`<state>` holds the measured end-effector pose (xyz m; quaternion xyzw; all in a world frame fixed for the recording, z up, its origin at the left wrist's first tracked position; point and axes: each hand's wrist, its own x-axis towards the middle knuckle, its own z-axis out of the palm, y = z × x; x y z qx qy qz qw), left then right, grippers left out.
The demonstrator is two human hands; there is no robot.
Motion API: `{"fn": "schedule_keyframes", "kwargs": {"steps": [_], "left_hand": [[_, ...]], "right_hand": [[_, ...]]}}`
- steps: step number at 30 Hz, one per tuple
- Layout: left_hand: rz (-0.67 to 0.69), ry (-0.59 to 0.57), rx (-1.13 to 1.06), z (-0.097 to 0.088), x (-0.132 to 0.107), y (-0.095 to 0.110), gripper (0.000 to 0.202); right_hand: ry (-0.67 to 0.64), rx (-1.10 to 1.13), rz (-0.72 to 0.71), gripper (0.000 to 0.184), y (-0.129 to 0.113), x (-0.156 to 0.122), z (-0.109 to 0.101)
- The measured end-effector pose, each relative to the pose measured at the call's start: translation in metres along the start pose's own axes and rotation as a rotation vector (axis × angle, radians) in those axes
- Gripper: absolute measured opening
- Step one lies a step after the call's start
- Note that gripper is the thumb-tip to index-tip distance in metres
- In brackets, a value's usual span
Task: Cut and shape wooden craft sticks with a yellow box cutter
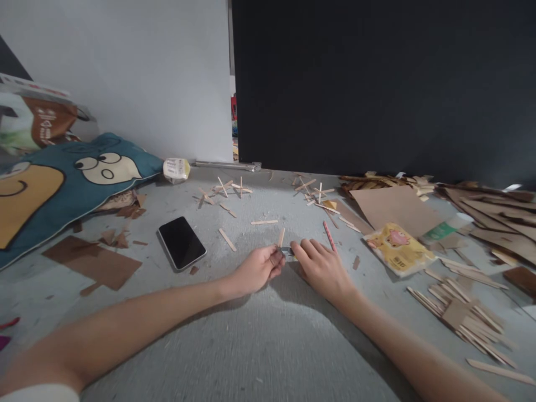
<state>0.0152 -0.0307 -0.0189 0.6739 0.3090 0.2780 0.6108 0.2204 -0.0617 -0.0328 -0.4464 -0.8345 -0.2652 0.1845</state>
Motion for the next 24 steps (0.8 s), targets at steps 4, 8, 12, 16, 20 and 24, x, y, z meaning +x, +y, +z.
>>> {"fn": "schedule_keyframes", "kwargs": {"steps": [4, 8, 12, 16, 20, 24], "left_hand": [[0.03, -0.094, -0.114, -0.001, -0.004, 0.004, 0.036], [0.022, -0.191, -0.23, -0.003, -0.007, 0.006, 0.028], [0.019, -0.2, -0.255, -0.002, -0.008, 0.009, 0.023], [-0.007, -0.247, -0.293, 0.0, -0.01, 0.014, 0.027], [-0.006, -0.268, -0.344, 0.001, -0.011, 0.018, 0.031], [-0.007, -0.236, -0.353, 0.002, -0.01, 0.016, 0.032]], "right_hand": [[0.053, -0.039, -0.009, 0.031, 0.0, -0.002, -0.002], [0.066, -0.025, -0.001, 0.029, 0.002, -0.005, -0.001], [0.052, -0.017, 0.03, 0.034, 0.002, -0.006, -0.001], [0.073, 0.009, 0.037, 0.04, -0.001, -0.006, -0.002], [0.076, -0.005, 0.037, 0.053, -0.003, -0.006, -0.003], [0.083, -0.02, 0.06, 0.067, -0.004, -0.003, -0.004]]}}
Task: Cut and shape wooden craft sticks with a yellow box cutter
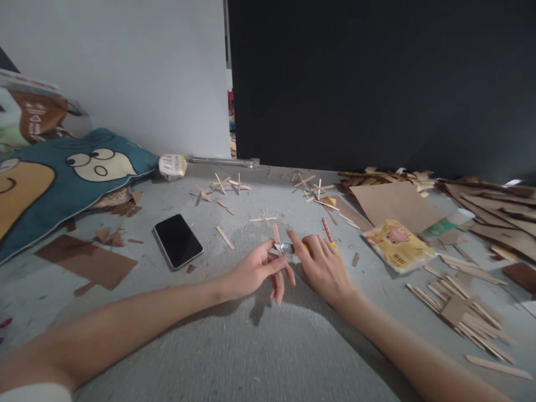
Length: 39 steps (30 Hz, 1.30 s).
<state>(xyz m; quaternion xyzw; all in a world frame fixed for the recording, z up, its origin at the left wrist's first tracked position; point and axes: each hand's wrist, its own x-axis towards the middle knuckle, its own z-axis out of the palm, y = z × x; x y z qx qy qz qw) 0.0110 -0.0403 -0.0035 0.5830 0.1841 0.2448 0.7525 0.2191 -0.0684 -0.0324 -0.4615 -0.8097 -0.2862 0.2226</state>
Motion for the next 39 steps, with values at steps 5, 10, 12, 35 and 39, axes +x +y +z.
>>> {"fn": "schedule_keyframes", "kwargs": {"steps": [5, 10, 12, 35, 39], "left_hand": [[-0.028, 0.158, 0.038, -0.006, 0.004, -0.011, 0.029], [-0.084, 0.275, 0.022, -0.015, 0.009, -0.018, 0.026], [-0.056, 0.243, 0.027, -0.015, 0.009, -0.018, 0.031], [-0.051, -0.045, 0.2, -0.004, -0.001, -0.019, 0.032], [-0.001, -0.084, 0.138, -0.005, -0.002, -0.017, 0.036]], "right_hand": [[0.013, -0.026, 0.026, 0.077, 0.0, 0.002, -0.003], [0.052, 0.156, 0.145, 0.06, 0.005, 0.001, -0.002], [0.066, 0.359, 0.266, 0.04, 0.005, 0.004, -0.003], [-0.319, 1.363, 0.745, 0.042, -0.002, 0.037, -0.033], [-0.359, 1.535, 0.82, 0.043, 0.003, 0.032, -0.025]]}}
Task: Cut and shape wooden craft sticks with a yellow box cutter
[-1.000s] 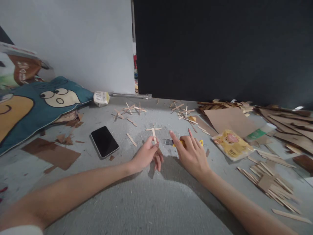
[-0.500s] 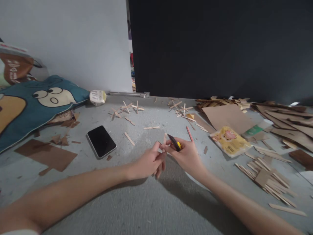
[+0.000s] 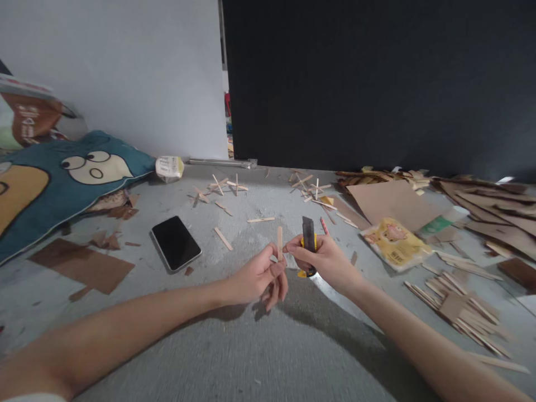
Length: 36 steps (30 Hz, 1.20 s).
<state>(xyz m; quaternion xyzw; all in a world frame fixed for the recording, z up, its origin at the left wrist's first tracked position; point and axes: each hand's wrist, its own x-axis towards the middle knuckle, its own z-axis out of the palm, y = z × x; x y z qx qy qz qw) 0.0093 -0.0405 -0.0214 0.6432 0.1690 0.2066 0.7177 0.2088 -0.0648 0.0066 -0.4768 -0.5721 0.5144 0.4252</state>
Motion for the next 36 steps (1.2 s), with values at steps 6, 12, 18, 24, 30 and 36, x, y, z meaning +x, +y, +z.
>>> {"fn": "schedule_keyframes", "kwargs": {"steps": [6, 12, 18, 24, 30, 36], "left_hand": [[0.009, 0.016, 0.003, 0.001, 0.0, 0.001, 0.037], [-0.016, 0.034, 0.032, 0.001, 0.0, -0.001, 0.04], [-0.098, 0.066, 0.059, 0.003, -0.001, -0.001, 0.038], [0.059, 0.349, 0.216, -0.006, 0.004, 0.001, 0.043], [0.024, 0.213, 0.559, -0.032, 0.012, 0.017, 0.021], [0.136, -0.012, 0.881, -0.058, 0.019, 0.021, 0.011]], "right_hand": [[0.082, 0.002, 0.033, 0.049, 0.001, 0.0, 0.007], [0.106, -0.065, -0.001, 0.047, -0.006, -0.002, 0.011], [0.09, -0.194, -0.01, 0.042, -0.009, -0.003, 0.009], [-0.068, -0.372, 0.033, 0.032, -0.013, -0.005, 0.001], [-0.213, -0.584, -0.03, 0.031, -0.01, -0.005, -0.008], [-0.155, -0.958, -0.396, 0.021, 0.006, 0.0, -0.032]]}}
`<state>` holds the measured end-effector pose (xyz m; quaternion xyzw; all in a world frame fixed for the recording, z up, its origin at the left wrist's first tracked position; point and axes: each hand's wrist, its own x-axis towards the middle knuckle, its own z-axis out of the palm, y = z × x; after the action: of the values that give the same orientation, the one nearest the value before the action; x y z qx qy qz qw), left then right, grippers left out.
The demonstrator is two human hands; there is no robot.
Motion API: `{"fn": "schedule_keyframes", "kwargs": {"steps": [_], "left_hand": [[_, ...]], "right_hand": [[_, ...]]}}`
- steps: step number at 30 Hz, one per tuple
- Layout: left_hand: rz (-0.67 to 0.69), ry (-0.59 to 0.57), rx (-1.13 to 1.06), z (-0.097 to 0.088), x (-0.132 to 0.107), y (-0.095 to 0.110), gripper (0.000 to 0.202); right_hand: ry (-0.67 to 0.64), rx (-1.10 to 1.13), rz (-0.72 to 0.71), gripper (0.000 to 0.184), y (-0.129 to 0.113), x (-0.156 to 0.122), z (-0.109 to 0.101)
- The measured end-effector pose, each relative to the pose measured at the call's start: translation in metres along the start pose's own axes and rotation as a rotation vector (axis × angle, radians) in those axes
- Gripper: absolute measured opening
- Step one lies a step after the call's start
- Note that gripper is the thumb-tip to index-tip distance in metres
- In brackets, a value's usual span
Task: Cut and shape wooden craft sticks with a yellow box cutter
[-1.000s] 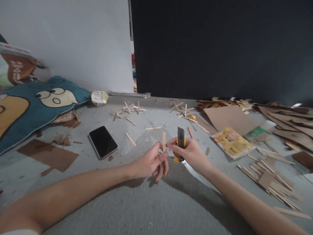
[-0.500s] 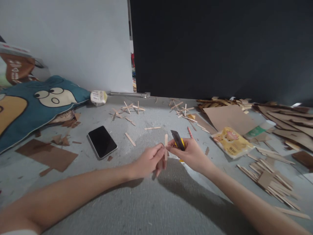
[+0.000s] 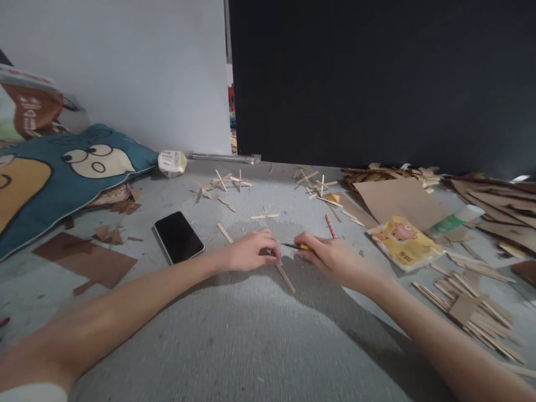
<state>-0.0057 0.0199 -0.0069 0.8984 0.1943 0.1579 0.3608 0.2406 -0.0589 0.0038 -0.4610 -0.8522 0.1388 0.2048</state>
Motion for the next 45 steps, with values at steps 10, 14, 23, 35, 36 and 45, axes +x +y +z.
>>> {"fn": "schedule_keyframes", "kwargs": {"steps": [10, 14, 23, 35, 36, 45], "left_hand": [[0.113, -0.03, -0.039, 0.002, 0.001, -0.017, 0.015], [0.094, -0.045, -0.075, 0.001, 0.002, -0.015, 0.013], [0.062, -0.099, -0.094, -0.003, 0.004, -0.013, 0.012], [0.053, -0.106, -0.085, -0.002, 0.004, -0.016, 0.01], [0.055, -0.106, -0.084, -0.002, 0.004, -0.016, 0.011], [0.079, -0.08, -0.103, -0.001, 0.003, -0.019, 0.01]], "right_hand": [[0.124, -0.295, -0.405, 0.029, 0.011, -0.004, 0.024], [0.177, -0.26, -0.424, 0.023, 0.007, -0.005, 0.029], [0.2, -0.25, -0.403, 0.024, 0.005, -0.004, 0.034], [0.208, -0.209, -0.456, 0.032, 0.009, -0.006, 0.034], [0.211, -0.209, -0.453, 0.032, 0.009, -0.006, 0.034], [0.212, -0.198, -0.464, 0.032, 0.007, -0.005, 0.033]]}}
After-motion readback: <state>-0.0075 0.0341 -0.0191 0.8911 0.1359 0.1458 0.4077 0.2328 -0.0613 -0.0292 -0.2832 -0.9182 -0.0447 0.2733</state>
